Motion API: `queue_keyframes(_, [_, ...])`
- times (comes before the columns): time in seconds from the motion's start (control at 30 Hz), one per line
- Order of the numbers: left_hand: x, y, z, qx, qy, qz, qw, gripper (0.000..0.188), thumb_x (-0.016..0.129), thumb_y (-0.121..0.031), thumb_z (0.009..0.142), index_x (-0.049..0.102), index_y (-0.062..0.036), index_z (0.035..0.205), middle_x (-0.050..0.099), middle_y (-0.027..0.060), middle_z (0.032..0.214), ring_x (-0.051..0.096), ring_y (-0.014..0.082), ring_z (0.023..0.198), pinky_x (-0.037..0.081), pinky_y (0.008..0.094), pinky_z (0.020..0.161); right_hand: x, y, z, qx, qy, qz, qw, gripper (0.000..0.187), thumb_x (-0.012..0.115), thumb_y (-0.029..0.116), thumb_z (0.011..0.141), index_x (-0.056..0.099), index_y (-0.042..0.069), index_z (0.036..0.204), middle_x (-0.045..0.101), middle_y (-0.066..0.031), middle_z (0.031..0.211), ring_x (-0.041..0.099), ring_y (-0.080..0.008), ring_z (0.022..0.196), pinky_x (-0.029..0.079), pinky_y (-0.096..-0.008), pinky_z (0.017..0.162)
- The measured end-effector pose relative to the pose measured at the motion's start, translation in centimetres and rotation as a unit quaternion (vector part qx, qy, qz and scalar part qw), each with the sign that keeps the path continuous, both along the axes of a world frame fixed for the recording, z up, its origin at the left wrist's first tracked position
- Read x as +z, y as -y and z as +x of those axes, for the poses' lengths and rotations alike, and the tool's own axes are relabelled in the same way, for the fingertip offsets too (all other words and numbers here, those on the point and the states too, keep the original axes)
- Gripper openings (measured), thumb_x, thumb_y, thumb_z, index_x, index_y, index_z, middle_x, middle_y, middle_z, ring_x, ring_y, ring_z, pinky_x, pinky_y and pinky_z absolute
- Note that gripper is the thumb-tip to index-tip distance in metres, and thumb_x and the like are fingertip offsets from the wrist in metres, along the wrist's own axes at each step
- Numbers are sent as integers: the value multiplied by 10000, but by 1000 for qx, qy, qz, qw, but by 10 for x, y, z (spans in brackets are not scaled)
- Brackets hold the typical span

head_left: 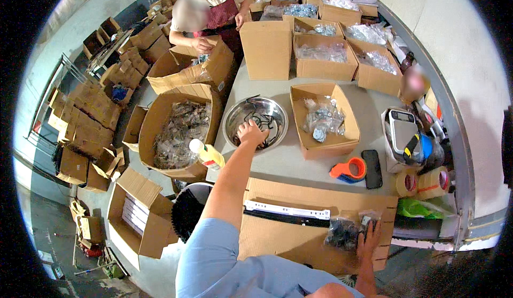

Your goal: The person places drawer slides and bags of small hardware components into long cardboard boxes and seals them with a tape dispenser.

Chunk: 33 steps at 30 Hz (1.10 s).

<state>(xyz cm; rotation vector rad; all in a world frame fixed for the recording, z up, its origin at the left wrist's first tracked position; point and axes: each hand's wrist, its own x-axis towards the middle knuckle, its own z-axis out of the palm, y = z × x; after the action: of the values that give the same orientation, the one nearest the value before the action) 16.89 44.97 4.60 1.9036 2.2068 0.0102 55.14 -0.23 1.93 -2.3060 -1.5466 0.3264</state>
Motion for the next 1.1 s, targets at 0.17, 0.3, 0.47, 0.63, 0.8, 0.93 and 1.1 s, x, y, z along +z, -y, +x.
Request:
queue_keyframes(0.17, [9,-3,31,0,-44,-43,998,950,669,-532,700,221,-107,1422,456,207,1199,433,335,1153,423,406,916,3,-3,-5,-26,6,8,1000,594,501,367,878,389,48,1366,185,-225,1481,205,-421,1341,149,-512,1090])
queue_keyframes(0.3, [-3,-15,24,-28,-29,-27,999,722,661,-350,779,288,-141,1360,476,207,1145,490,335,1096,492,390,824,15,-9,-15,-53,-12,8,999,607,502,402,875,401,54,1362,201,-220,1479,224,-409,1339,168,-505,1082])
queue_keyframes(0.47, [-16,-18,12,-129,-19,3,991,426,535,-136,857,380,-127,1253,546,217,1096,590,357,989,512,406,806,12,-7,-11,-37,-11,33,999,604,497,405,878,398,68,1369,208,-213,1480,228,-403,1339,163,-502,1082])
queue_keyframes(0.63, [-16,-6,-2,-133,75,7,988,335,573,-151,814,486,-72,1128,578,228,1073,600,370,969,498,420,832,12,-4,-10,-25,-16,40,999,590,491,394,888,388,78,1376,209,-206,1482,225,-397,1342,151,-495,1086])
queue_keyframes(0.8, [-17,-1,-11,-210,114,71,969,346,609,-191,780,527,-38,1079,612,216,971,591,367,945,463,448,821,5,-3,-9,-34,-34,32,998,589,467,407,899,371,93,1387,197,-200,1484,205,-399,1347,142,-513,1082])
queue_keyframes(0.93, [-13,-2,-18,-285,228,4,931,390,659,-231,768,552,4,1060,630,215,940,597,347,903,460,447,761,5,-4,-10,-18,37,66,997,516,498,299,897,428,28,1330,235,-173,1481,353,-389,1267,316,-444,991])
queue_keyframes(1.1, [-17,-11,-29,-190,408,-134,883,319,700,-208,730,587,14,930,632,128,796,605,218,678,471,370,645,11,-4,-2,-14,-77,24,997,631,573,339,840,366,94,1384,179,-191,1491,189,-390,1357,159,-501,1087])
